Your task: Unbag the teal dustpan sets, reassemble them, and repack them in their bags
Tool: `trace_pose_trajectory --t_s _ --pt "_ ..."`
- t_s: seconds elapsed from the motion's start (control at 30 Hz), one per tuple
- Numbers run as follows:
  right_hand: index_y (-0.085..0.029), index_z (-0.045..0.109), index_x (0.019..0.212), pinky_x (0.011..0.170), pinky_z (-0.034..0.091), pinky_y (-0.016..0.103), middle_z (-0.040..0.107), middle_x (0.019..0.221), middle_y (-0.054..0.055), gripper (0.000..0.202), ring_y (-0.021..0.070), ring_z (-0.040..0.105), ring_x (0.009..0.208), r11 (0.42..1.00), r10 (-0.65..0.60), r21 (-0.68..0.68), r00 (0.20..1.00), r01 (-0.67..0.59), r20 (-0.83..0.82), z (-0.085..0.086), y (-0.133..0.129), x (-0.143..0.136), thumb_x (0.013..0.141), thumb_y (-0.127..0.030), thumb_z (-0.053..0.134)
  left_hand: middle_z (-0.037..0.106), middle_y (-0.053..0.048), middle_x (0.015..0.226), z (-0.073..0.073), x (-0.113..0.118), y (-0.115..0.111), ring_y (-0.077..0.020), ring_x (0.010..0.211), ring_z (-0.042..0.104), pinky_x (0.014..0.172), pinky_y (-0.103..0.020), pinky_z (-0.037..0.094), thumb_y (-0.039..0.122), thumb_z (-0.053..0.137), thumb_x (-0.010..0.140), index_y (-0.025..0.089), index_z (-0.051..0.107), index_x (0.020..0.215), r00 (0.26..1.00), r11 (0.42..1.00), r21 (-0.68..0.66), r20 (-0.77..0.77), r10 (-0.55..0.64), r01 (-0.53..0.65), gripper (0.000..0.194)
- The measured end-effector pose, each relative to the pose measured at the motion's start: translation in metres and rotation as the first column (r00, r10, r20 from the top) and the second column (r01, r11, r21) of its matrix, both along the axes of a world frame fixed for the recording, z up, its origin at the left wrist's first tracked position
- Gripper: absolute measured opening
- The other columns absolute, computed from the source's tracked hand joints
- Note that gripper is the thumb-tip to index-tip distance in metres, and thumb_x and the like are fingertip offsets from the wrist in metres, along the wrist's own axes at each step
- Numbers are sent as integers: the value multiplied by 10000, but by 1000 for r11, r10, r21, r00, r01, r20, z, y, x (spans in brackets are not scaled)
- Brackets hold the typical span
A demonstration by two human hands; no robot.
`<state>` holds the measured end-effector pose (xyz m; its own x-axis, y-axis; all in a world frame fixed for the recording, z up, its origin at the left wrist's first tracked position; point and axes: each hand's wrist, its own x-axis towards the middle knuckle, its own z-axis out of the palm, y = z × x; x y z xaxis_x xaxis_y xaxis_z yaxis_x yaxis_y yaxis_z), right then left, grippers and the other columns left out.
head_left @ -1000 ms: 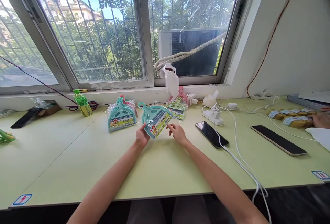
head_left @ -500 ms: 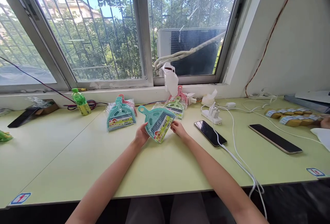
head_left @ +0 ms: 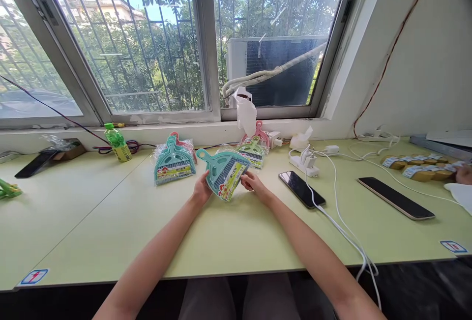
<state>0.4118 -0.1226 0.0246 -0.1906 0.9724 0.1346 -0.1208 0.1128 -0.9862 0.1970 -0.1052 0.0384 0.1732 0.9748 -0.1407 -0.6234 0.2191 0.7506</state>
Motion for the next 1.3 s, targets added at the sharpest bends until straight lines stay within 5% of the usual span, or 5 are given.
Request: trace_pose_trajectory --t_s 0.2,0.37,0.67,0.9,1.3 --pt "-168 569 1018 477 131 237 426 546 -85 492 60 254 463 999 34 9 999 -34 -13 5 -6 0 660 -481 697 722 -30 797 3 2 -1 -181 700 675 652 -296 539 256 526 875 162 665 963 998 999 -47 51 22 -19 190" --pt "-187 577 1109 497 171 236 557 712 -28 593 71 326 548 998 69 10 998 -69 12 8 -12 1 600 -404 792 726 -43 826 4 2 1 -171 703 679 691 -278 539 224 561 851 140 667 961 998 998 -43 40 40 -38 174" --pt "-172 603 859 476 147 244 426 528 -71 465 69 302 479 999 -48 1 999 48 5 -1 -2 0 579 -509 760 729 -23 802 -5 3 9 -180 730 688 757 -306 550 269 566 860 167 646 1081 999 999 -38 31 15 -13 257" --pt "-181 538 574 475 79 267 251 426 -95 457 54 174 445 986 -163 -31 986 163 31 8 -4 3 508 -563 780 732 -27 857 -20 -1 21 -171 749 682 689 -282 539 429 498 927 180 659 1010 999 1000 0 -45 -7 7 309" --pt "-202 447 508 500 70 280 205 442 -90 445 57 136 457 989 -150 -12 989 150 -12 14 -9 5 541 -499 776 702 -27 895 -21 -13 41 -146 808 656 714 -249 503 434 488 936 185 655 974 988 971 211 -84 132 -112 302"
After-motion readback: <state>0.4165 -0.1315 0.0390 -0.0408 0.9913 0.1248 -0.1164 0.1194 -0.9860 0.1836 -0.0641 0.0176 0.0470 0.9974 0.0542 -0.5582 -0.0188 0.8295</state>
